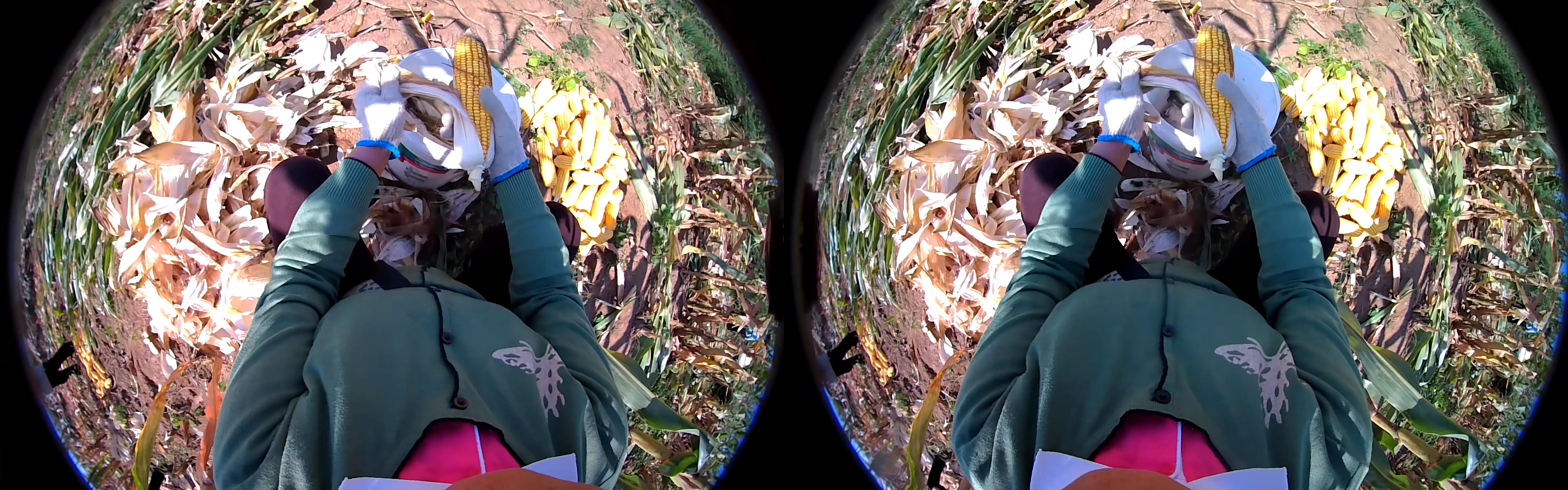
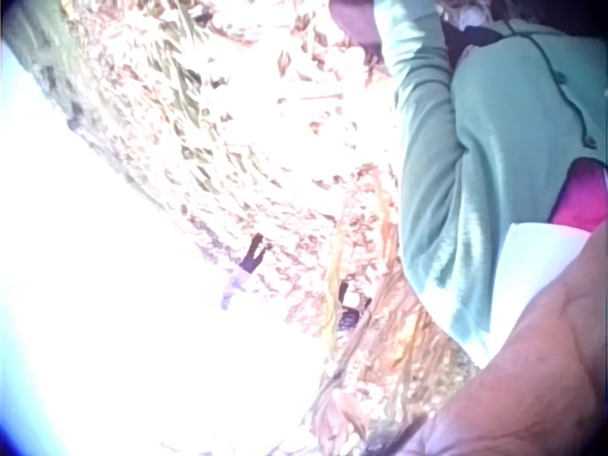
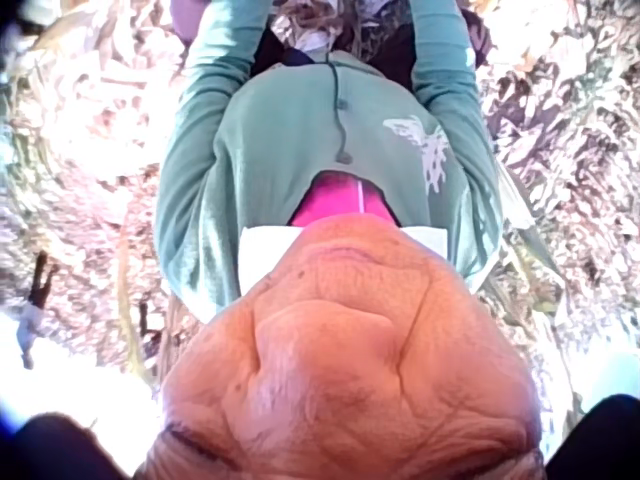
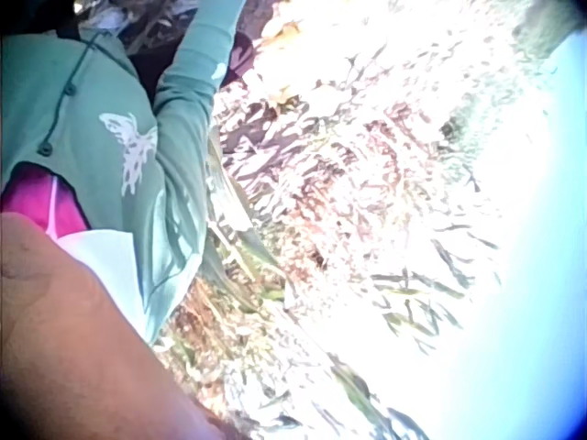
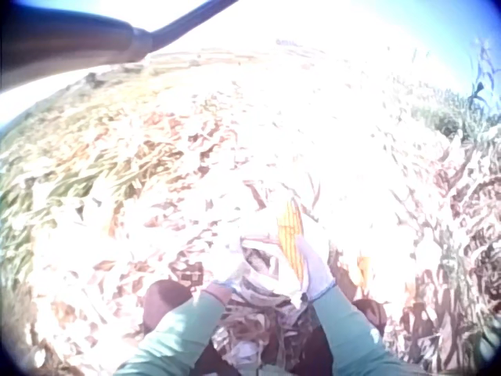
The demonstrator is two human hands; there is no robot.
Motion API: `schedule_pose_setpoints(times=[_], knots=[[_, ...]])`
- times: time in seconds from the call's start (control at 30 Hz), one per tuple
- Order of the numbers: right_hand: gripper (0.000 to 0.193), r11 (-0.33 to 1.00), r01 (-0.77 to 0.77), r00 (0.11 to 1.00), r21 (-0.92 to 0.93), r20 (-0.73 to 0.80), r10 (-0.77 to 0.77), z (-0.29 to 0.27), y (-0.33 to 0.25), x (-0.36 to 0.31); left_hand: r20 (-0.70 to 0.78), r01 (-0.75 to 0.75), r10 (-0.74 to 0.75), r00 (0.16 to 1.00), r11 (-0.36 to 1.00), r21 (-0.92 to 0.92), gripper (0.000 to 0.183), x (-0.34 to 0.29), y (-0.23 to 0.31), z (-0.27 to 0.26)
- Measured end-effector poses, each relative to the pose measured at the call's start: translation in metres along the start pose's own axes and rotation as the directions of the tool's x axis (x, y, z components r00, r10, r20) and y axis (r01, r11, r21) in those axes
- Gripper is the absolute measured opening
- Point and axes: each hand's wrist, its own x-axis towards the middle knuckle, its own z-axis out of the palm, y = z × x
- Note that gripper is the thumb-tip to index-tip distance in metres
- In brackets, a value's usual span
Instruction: The person sits on the ground in a cornfield and shucks corn cobs by hand, removing the husks and placing the cleaned cobs into a white bucket. The person repeatedly picks up cobs, peels them, and discards the husks onto the ground.
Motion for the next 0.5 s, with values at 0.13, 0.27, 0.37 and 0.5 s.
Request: schedule_pose_setpoints(times=[0.13,0.27,0.37,0.5], knots=[[0.042,0.956,-0.078,0.983,-0.282,-0.179,0.027,0.009,0.017,0.000,0.026,0.100,-0.097,0.995,0.976,-0.196,0.028,-0.002,0.013,-0.009],[0.026,0.856,-0.062,0.978,-0.513,-0.201,-0.050,0.011,0.030,0.006,0.110,0.230,-0.202,0.973,0.813,-0.535,0.032,-0.008,0.032,-0.003],[0.029,0.840,-0.047,0.952,-0.541,-0.280,-0.127,0.015,0.028,0.011,0.194,0.323,-0.259,0.946,0.774,-0.545,0.034,-0.008,0.039,-0.004],[0.037,0.823,-0.027,0.875,-0.567,-0.411,-0.254,-0.005,0.016,0.020,0.201,0.217,-0.157,0.967,0.922,-0.322,0.039,0.000,0.029,-0.011]])
